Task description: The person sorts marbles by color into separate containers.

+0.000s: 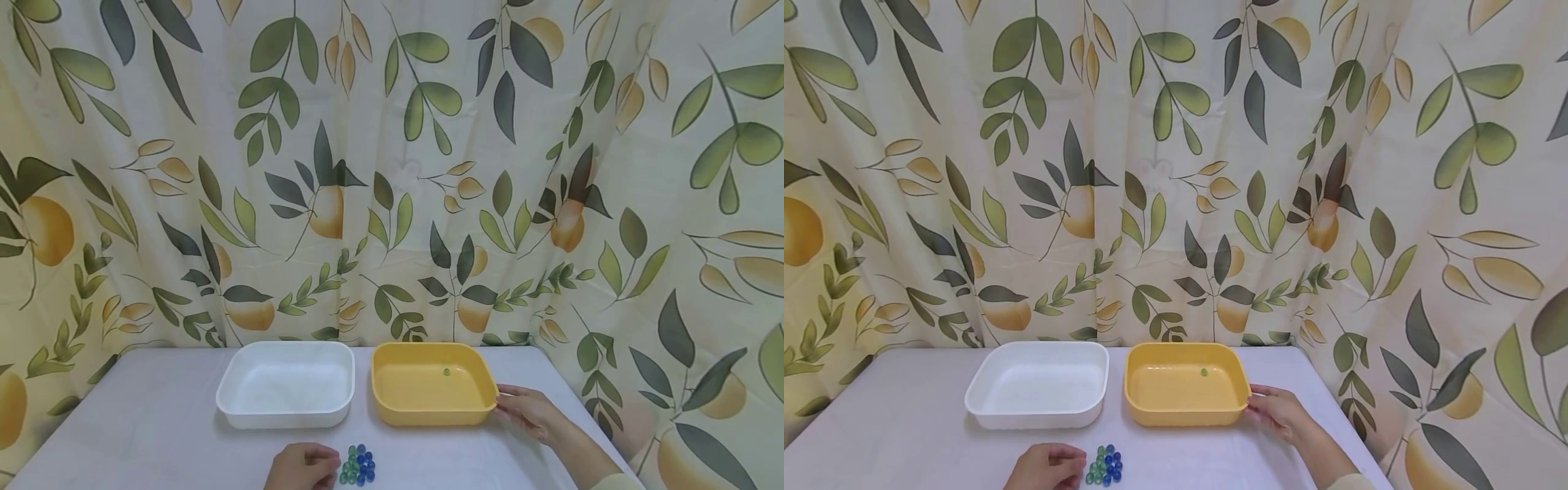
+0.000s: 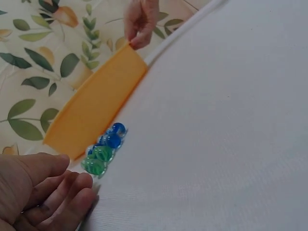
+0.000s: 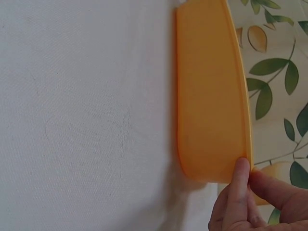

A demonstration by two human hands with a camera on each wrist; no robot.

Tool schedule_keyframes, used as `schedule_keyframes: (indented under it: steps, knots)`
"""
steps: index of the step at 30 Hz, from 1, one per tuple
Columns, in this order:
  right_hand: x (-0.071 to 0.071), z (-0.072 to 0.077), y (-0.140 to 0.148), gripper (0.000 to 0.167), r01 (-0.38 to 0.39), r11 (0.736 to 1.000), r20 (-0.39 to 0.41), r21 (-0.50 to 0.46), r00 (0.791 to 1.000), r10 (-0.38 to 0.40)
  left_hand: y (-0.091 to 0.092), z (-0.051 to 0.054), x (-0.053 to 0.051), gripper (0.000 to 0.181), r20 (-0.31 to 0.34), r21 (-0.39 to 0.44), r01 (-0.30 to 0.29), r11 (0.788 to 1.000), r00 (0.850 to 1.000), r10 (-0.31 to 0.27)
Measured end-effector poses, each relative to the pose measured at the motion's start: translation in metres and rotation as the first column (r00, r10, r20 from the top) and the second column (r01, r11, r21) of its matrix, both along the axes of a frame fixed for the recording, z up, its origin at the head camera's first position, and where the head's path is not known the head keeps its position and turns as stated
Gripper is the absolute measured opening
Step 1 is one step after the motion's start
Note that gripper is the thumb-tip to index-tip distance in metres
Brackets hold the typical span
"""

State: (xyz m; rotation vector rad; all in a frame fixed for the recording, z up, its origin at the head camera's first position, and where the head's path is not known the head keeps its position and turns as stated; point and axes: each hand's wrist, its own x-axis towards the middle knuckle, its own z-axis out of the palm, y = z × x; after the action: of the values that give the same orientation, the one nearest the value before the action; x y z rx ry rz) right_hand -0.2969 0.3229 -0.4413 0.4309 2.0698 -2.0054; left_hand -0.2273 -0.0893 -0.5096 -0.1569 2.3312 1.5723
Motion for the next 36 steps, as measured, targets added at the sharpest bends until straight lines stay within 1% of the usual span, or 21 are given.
schedule_keyframes:
  steps: [3, 6, 12, 15, 21, 31, 36]
  knots:
    - [0.000, 0.000, 0.000, 0.056, -0.001, 1.000, 0.007, 0.005, 1.000, 0.001, 0.000, -0.006, 0.002, 0.024, 0.009, -0.033, -0.002, 0.999, 1.000, 0.003]
    - [-0.001, 0.001, 0.000, 0.056, -0.010, 1.000, 0.007, 0.015, 1.000, 0.010, 0.000, -0.009, 0.003, 0.024, 0.013, -0.043, -0.011, 0.999, 1.000, 0.012]
    - [-0.002, 0.002, 0.000, 0.058, -0.015, 1.000, 0.008, 0.004, 1.000, 0.015, 0.003, -0.008, 0.004, 0.024, -0.015, -0.046, -0.004, 0.999, 1.000, 0.004]
    - [-0.002, 0.001, 0.000, 0.058, -0.013, 1.000, 0.014, -0.009, 1.000, 0.013, 0.004, -0.009, 0.005, 0.024, -0.020, -0.063, -0.002, 0.998, 1.000, 0.001]
    - [-0.002, 0.000, 0.001, 0.059, -0.010, 1.000, 0.022, -0.002, 1.000, 0.010, 0.006, -0.012, 0.006, 0.024, -0.029, -0.099, 0.008, 0.995, 1.000, -0.011]
    - [-0.002, -0.002, 0.002, 0.060, -0.011, 1.000, 0.007, -0.008, 1.000, 0.011, 0.015, -0.013, 0.009, 0.022, -0.043, -0.174, -0.018, 0.985, 0.999, 0.011]
    - [-0.003, -0.003, 0.003, 0.061, -0.013, 1.000, 0.012, -0.011, 1.000, 0.013, 0.018, -0.014, 0.010, 0.023, -0.044, -0.189, -0.022, 0.982, 0.999, 0.014]
